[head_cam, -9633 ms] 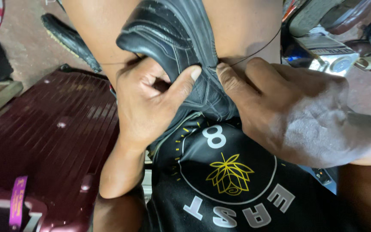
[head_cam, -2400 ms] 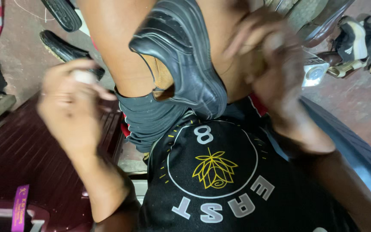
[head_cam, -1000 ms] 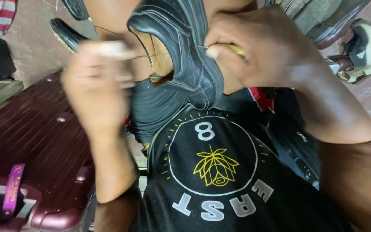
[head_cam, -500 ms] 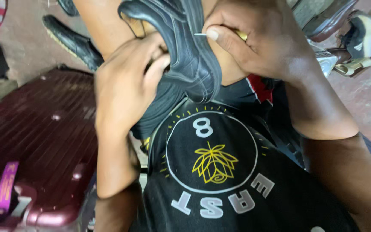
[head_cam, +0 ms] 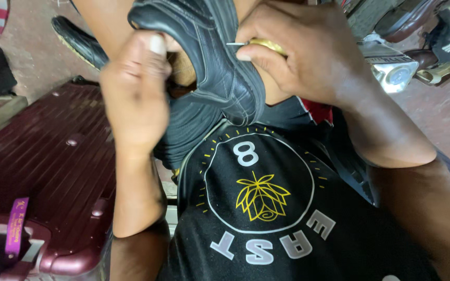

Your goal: The person sews a black shoe using a needle and thread, repeatedly passing the needle through the upper and pulling the thread tight. The shoe is held steady on the lap while the hands manipulate the needle and thread to stitch along the seam.

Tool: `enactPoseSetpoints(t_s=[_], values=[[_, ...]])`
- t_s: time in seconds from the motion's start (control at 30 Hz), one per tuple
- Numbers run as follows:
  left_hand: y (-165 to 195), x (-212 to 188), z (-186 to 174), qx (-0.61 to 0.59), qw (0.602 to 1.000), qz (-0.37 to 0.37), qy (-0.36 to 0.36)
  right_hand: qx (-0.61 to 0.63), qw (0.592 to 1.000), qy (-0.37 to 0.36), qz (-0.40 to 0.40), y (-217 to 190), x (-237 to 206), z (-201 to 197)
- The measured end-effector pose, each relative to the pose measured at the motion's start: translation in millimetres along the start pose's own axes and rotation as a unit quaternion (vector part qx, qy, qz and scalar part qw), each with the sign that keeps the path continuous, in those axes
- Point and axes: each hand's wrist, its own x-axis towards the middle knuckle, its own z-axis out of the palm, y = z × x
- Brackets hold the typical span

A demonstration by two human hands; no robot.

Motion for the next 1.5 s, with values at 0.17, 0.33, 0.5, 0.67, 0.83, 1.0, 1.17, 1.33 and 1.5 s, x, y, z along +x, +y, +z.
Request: enactPoseSetpoints(t_s=[0.17, 0.33, 0.5, 0.67, 0.83, 1.0, 1.17, 1.33, 1.5], values=[[6.8, 6.3, 5.2, 0.19, 0.976, 0.079, -0.067, -0.041, 0.999, -0.003, -0.003, -4.0, -2.1, -0.3], [-1.7, 15.8, 5.3, 0.193, 0.971, 0.087, -0.109, -0.058, 0.998, -0.007, -0.014, -5.7, 1.9, -1.8], [-3.1, 13.4, 2.0, 0.206, 0.968, 0.091, -0.113, -0.147, 0.988, -0.039, -0.001, -24.1, 10.8, -8.5], [3.9, 10.4, 2.7, 0.203, 0.97, 0.084, -0.103, -0.226, 0.972, -0.057, -0.023, -45.3, 25.5, -12.0], [-1.7, 12.3, 4.3, 0.151, 0.981, 0.061, -0.107, -0.317, 0.944, -0.078, -0.048, -28.5, 16.6, -19.2], [-11.2, 11.8, 3.0, 0.099, 0.991, 0.026, -0.087, -0.305, 0.947, -0.086, 0.048, 10.8, -15.3, -21.0], [8.0, 3.0, 7.0, 0.122, 0.991, 0.06, 0.018, -0.336, 0.922, -0.132, 0.137, 29.2, -29.7, -28.3], [45.3, -8.3, 26.2, 0.214, 0.967, 0.123, 0.066, -0.507, 0.829, -0.19, 0.141, -0.2, -47.5, -48.2], [57.7, 10.4, 55.3, 0.291, 0.911, 0.292, -0.029, -0.353, 0.932, -0.053, 0.057, -6.6, -57.7, -50.9]])
